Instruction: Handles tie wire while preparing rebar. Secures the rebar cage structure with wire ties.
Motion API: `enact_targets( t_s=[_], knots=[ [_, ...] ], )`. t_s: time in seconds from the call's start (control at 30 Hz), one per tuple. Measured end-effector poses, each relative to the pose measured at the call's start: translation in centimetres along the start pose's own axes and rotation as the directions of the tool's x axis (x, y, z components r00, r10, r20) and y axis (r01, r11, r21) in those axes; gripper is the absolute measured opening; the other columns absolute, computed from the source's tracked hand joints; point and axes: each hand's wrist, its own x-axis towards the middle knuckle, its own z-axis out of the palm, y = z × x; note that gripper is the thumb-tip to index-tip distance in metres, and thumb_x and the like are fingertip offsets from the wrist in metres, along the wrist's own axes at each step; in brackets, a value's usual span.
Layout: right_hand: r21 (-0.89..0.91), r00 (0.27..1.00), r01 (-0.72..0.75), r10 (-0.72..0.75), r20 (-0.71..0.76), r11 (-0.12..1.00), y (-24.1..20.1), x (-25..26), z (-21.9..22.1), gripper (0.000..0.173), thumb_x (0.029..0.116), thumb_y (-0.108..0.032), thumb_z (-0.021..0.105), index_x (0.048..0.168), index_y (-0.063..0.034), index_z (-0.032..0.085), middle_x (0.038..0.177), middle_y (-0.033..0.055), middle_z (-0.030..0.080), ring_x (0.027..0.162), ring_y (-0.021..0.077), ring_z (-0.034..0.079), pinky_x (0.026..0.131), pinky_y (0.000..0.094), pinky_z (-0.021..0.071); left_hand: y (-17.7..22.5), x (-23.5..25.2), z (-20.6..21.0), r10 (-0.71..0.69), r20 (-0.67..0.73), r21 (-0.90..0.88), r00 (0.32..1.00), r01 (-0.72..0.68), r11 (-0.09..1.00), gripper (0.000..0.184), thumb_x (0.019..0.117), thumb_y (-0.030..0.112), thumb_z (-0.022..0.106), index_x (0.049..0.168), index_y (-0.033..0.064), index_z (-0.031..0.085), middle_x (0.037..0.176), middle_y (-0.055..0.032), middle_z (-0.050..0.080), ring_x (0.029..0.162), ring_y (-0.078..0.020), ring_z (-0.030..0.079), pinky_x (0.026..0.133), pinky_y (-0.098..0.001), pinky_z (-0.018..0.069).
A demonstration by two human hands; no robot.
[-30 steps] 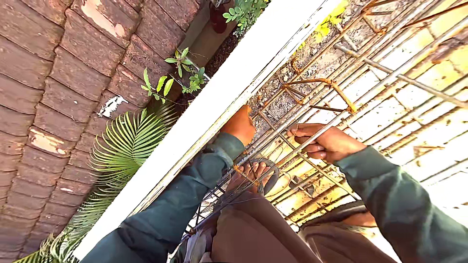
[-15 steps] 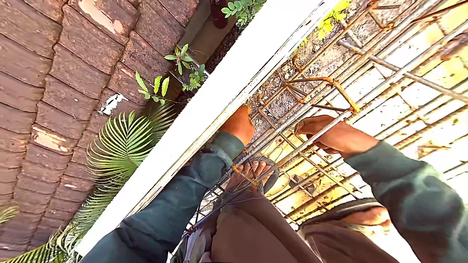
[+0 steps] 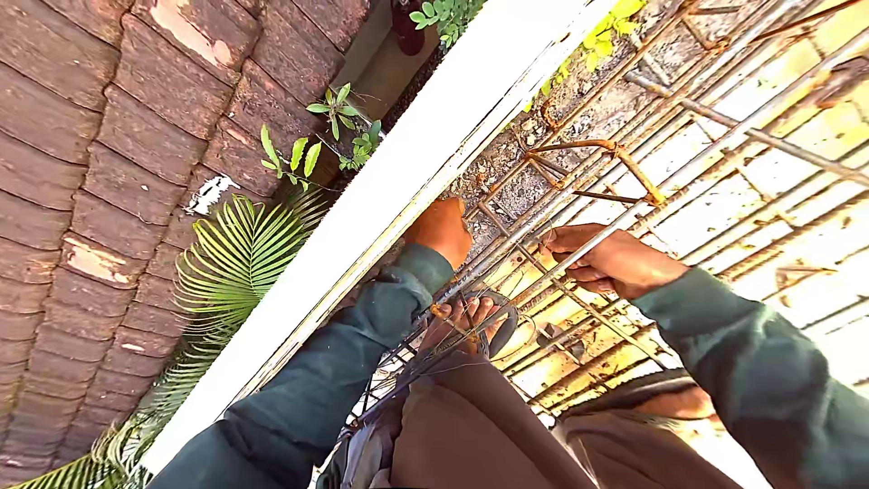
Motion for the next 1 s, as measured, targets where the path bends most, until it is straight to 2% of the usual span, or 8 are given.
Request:
enact_targets(
  t_s=[0.1, 0.17, 0.3, 0.5, 0.73, 0.87, 0.93, 1.0],
  knots=[
    [-0.597, 0.947, 0.115, -0.269, -0.175, 0.794, 0.2, 0.0, 0.0, 0.025, 0.1097, -0.025, 0.048, 0.102, -0.0104, 0.067, 0.078, 0.0088, 0.062, 0.067, 0.0230, 0.059, 0.059, 0.0462, 0.0482, -0.1, -0.1, 0.1, -0.002, 0.003, 0.004, 1.000, 0.002, 1.000, 0.027, 0.0992, 0.013, 0.058, 0.123, 0.0068, 0.069, 0.116, -0.0171, 0.071, 0.112, -0.0337, 0.067, 0.097, -0.0586, 0.0521],
    [-0.789, 0.903, 0.052, -0.367, -0.225, 0.612, -0.3, -0.7, 1.6, 0.026, 0.1085, -0.026, 0.049, 0.107, -0.0081, 0.067, 0.091, 0.0191, 0.069, 0.086, 0.0407, 0.069, 0.070, 0.0649, 0.0525, -0.2, -0.3, -0.1, -0.011, 0.008, 0.013, 1.000, 0.011, 1.000, 0.027, 0.0993, 0.013, 0.058, 0.124, 0.0076, 0.069, 0.117, -0.0165, 0.071, 0.113, -0.0327, 0.067, 0.098, -0.0575, 0.0520],
    [-0.862, 0.882, -0.049, -0.383, -0.274, 0.504, -1.0, -1.6, 5.0, 0.020, 0.1066, -0.021, 0.051, 0.111, -0.0057, 0.064, 0.093, 0.0232, 0.070, 0.090, 0.0464, 0.071, 0.069, 0.0632, 0.0537, -0.2, 0.0, 0.0, -0.013, 0.010, 0.024, 1.000, 0.013, 1.000, 0.027, 0.0983, 0.013, 0.059, 0.122, 0.0085, 0.070, 0.116, -0.0159, 0.071, 0.113, -0.0329, 0.067, 0.098, -0.0587, 0.0514],
    [-0.740, 0.868, 0.243, -0.480, -0.123, 0.628, 0.5, 0.0, 2.6, 0.019, 0.1085, -0.021, 0.051, 0.107, -0.0084, 0.066, 0.085, 0.0134, 0.067, 0.080, 0.0330, 0.068, 0.071, 0.0588, 0.0529, -0.1, 0.0, 0.0, -0.013, -0.006, 0.006, 1.000, 0.013, 1.000, 0.023, 0.0988, 0.012, 0.059, 0.118, 0.0059, 0.071, 0.114, -0.0178, 0.071, 0.112, -0.0336, 0.067, 0.097, -0.0579, 0.0525],
    [-0.778, 0.828, 0.243, -0.541, -0.145, 0.580, 0.4, -0.3, 4.3, 0.018, 0.1062, -0.017, 0.054, 0.118, -0.0124, 0.068, 0.087, 0.0165, 0.072, 0.081, 0.0400, 0.071, 0.070, 0.0643, 0.0544, -0.2, 0.0, 0.0, 0.004, -0.011, 0.013, 1.000, -0.004, 1.000, 0.023, 0.1002, 0.013, 0.056, 0.115, 0.0055, 0.072, 0.114, -0.0184, 0.071, 0.112, -0.0344, 0.067, 0.096, -0.0584, 0.0522],
    [-0.842, 0.816, 0.249, -0.572, -0.083, 0.478, -0.7, -0.8, 3.0, 0.017, 0.1056, -0.016, 0.054, 0.111, -0.0135, 0.070, 0.081, 0.0137, 0.071, 0.078, 0.0371, 0.071, 0.067, 0.0603, 0.0546, 2.2, -2.1, -0.7, -0.156, 0.083, 0.069, 0.984, 0.151, 0.986, 0.029, 0.1064, 0.014, 0.048, 0.132, 0.0097, 0.062, 0.134, -0.0132, 0.063, 0.128, -0.0283, 0.059, 0.109, -0.0511, 0.0456],
    [-0.848, 0.790, 0.285, -0.610, -0.055, 0.446, -0.7, -0.4, 2.0, 0.016, 0.1038, -0.013, 0.056, 0.110, -0.0128, 0.071, 0.082, 0.0143, 0.072, 0.078, 0.0377, 0.072, 0.067, 0.0626, 0.0547, 0.5, -1.9, -0.2, -0.028, -0.037, 0.007, 0.999, 0.028, 1.000, 0.026, 0.1006, 0.012, 0.055, 0.120, 0.0056, 0.070, 0.118, -0.0177, 0.071, 0.113, -0.0329, 0.067, 0.096, -0.0560, 0.0532],
    [-0.805, 0.790, 0.319, -0.610, -0.065, 0.500, -0.3, -0.1, 1.7, 0.018, 0.1062, -0.013, 0.054, 0.110, -0.0109, 0.071, 0.084, 0.0140, 0.071, 0.079, 0.0358, 0.070, 0.070, 0.0634, 0.0532, 1.5, -4.5, -1.7, -0.029, 0.023, -0.077, 0.999, 0.031, 0.997, 0.026, 0.1043, 0.010, 0.051, 0.125, 0.0012, 0.064, 0.122, -0.0231, 0.067, 0.115, -0.0365, 0.065, 0.097, -0.0553, 0.0523]
  ],
)
